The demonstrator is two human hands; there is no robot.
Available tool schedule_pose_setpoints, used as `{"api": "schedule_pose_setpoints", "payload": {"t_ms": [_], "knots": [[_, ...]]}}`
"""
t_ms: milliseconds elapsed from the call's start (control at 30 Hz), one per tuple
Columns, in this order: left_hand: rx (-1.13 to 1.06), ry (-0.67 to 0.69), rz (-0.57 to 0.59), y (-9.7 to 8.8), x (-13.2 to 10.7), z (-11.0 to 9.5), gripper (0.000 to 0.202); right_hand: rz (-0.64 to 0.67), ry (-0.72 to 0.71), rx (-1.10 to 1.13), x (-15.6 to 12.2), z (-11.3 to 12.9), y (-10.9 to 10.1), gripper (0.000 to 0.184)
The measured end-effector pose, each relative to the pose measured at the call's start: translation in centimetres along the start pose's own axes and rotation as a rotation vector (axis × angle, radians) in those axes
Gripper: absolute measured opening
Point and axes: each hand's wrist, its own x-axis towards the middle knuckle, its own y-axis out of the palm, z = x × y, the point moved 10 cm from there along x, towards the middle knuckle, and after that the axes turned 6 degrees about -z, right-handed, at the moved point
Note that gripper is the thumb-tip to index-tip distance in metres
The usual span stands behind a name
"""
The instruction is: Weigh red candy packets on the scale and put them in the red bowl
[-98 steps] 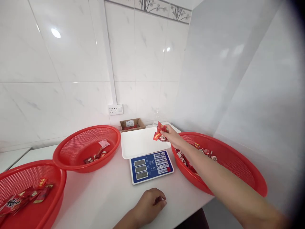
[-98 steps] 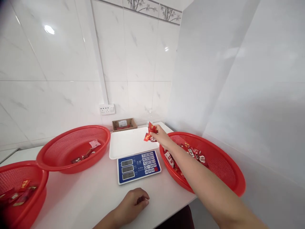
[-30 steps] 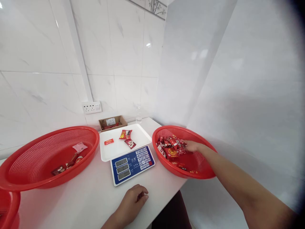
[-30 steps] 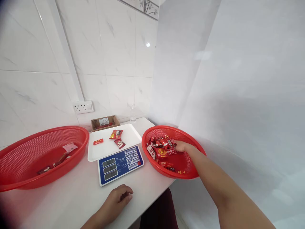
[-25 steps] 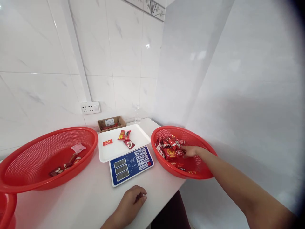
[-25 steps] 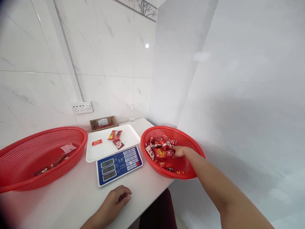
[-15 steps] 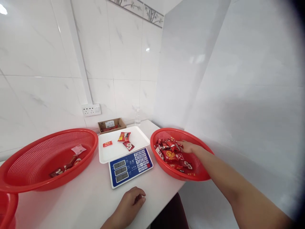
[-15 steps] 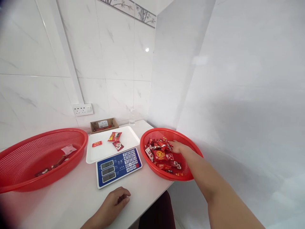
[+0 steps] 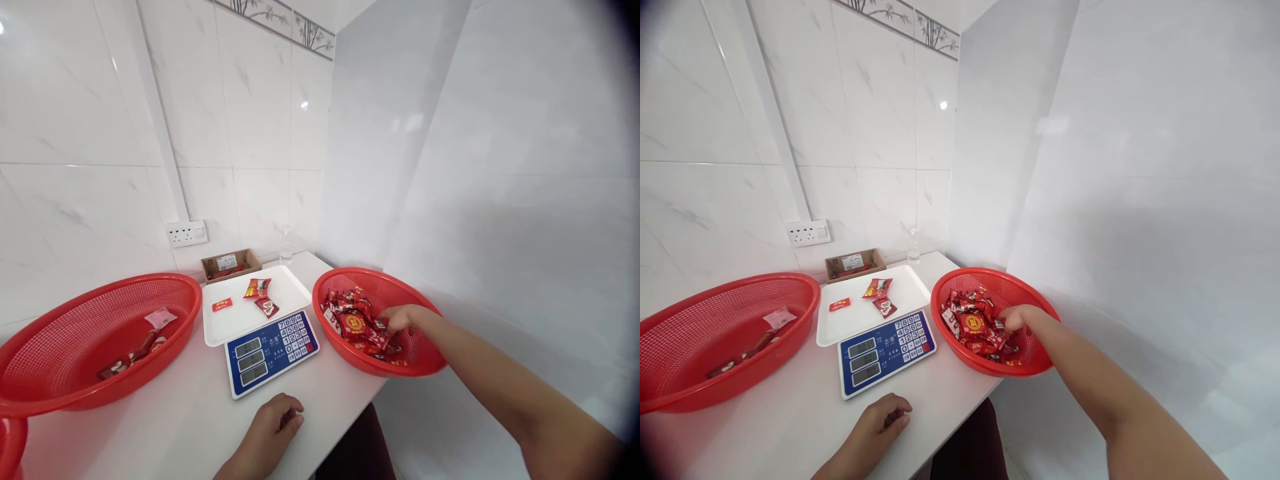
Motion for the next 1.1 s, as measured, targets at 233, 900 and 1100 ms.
{"api": "schedule_pose_setpoints", "payload": {"t_ms": [233,900,1100], "knots": [[-0.029,-0.016,0.013,0.1,0.2,0.1,0.020,0.182,-0.047,0.048,-1.2,-0.5,2.2,0.079],[-0.021,-0.009,-0.001,0.2,0.2,0.5,0.019,-0.126,-0.135,0.069,-0.2,1.9,-0.8,0.045],[-0.034,-0.015,-0.021,0.2,0.0,0.9,0.019,-0.361,-0.173,0.076,-0.1,4.0,-5.3,0.018]]}}
